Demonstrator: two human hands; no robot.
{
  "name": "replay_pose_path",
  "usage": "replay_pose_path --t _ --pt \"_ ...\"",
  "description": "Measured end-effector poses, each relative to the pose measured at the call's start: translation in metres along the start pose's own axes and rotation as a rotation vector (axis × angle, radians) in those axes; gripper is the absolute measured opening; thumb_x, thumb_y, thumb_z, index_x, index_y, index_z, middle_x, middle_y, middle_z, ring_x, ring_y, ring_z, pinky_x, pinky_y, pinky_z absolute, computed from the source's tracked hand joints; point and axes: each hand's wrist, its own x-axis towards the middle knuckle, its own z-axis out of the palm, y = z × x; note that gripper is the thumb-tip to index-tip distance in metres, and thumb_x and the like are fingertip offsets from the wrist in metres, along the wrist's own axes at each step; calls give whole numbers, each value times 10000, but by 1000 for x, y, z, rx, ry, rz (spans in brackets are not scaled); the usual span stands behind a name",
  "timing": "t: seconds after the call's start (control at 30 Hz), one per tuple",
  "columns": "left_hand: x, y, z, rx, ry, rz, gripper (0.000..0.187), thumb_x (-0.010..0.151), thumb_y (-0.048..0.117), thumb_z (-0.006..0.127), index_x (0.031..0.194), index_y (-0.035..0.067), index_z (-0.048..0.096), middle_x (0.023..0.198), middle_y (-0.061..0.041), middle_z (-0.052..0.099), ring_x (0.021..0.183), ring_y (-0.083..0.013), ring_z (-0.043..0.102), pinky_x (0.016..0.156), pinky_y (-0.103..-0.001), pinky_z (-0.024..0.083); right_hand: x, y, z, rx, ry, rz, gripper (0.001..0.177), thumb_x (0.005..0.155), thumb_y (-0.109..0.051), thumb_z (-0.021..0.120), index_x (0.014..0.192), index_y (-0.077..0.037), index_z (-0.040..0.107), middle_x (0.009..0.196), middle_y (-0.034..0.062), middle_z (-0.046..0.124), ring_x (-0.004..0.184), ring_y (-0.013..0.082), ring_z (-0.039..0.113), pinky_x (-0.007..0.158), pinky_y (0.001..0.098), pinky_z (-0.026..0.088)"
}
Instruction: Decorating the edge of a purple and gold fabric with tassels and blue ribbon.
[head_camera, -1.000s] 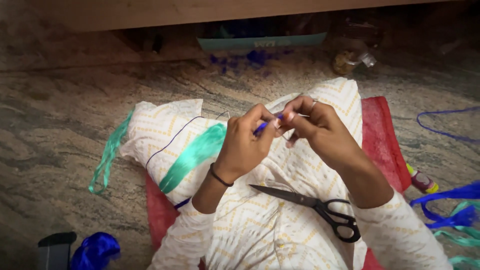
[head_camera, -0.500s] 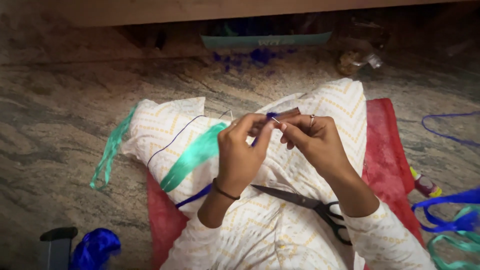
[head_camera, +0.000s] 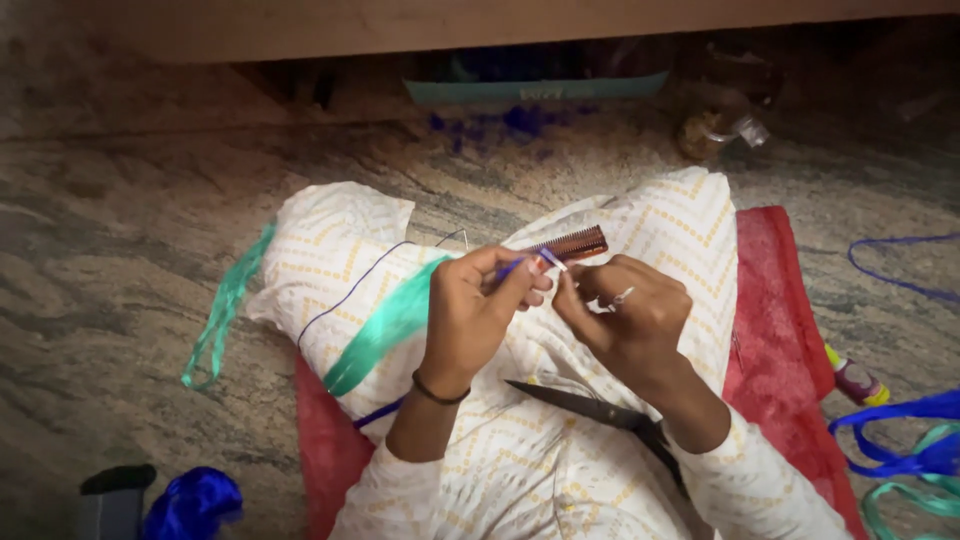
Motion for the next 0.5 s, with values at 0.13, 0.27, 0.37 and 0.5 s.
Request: replay_pose_path --t 0.13,0.27,0.37,0.5 --pt "-31 42 -2 135 60 -4 145 956 78 678 959 -53 741 822 -98 787 702 -90 721 640 -229 574 14 26 -6 70 107 152 117 922 -63 796 854 11 738 709 72 704 600 92 634 552 244 474" --pt "-73 73 -18 380 122 216 131 944 72 696 915 -46 746 814 -83 802 736 -116 768 689 -252 593 50 46 -32 264 142 425 112 1018 -85 752 1012 23 782 775 63 726 653 73 659 585 231 528" --pt "-76 61 -34 233 237 118 154 949 81 676 911 -55 737 811 -102 796 725 -140 748 708 -275 595 89 23 -57 91 128 212 219 946 -96 766 1132 11 723 835 70 736 704 68 689 643 219 566" --pt "-35 -8 -50 -66 297 -28 186 975 110 644 962 -57 725 845 -121 769 730 -153 703 720 -289 575 107 12 -83 -223 68 55 238 945 -84 768 1163 10 748 854 117 747 669 135 708 583 267 534"
